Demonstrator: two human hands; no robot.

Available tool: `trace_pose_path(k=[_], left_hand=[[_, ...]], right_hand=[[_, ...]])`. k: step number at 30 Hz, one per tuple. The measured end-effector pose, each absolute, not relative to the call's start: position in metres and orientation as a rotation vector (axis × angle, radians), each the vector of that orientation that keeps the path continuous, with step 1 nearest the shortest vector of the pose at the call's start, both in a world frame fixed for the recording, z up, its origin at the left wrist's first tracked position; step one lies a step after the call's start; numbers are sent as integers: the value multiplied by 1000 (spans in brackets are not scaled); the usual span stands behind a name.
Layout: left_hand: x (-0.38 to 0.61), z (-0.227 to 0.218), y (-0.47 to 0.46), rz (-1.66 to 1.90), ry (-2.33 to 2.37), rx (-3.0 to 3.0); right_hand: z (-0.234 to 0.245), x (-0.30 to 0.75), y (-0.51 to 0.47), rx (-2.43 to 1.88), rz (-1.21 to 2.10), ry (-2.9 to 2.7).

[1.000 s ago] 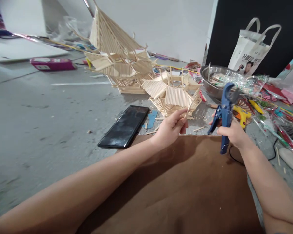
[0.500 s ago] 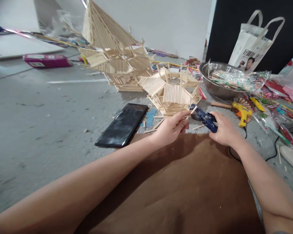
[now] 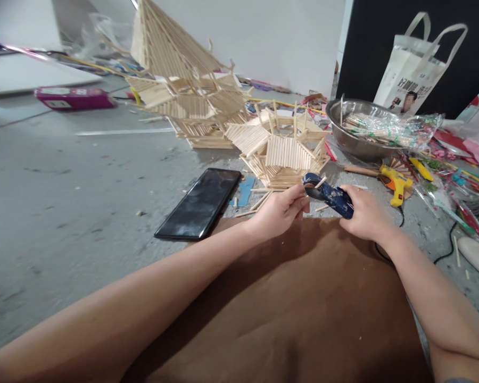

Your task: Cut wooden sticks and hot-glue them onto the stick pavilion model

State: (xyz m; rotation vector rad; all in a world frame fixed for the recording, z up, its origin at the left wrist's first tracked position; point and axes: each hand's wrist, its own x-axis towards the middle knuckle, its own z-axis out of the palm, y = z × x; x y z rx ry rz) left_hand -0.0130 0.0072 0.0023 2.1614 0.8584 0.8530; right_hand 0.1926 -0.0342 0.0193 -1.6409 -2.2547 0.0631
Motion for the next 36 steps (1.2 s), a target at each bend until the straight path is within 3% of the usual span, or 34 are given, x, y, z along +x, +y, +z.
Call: trace_pose_path(k=[20, 36], left_hand=[[-13, 0, 8, 845, 882, 2202], [-4, -9, 0, 1090, 934, 2024]], right_hand=[[19, 190, -36, -1694, 118, -2263], [11, 166, -48, -1856, 93, -2170]])
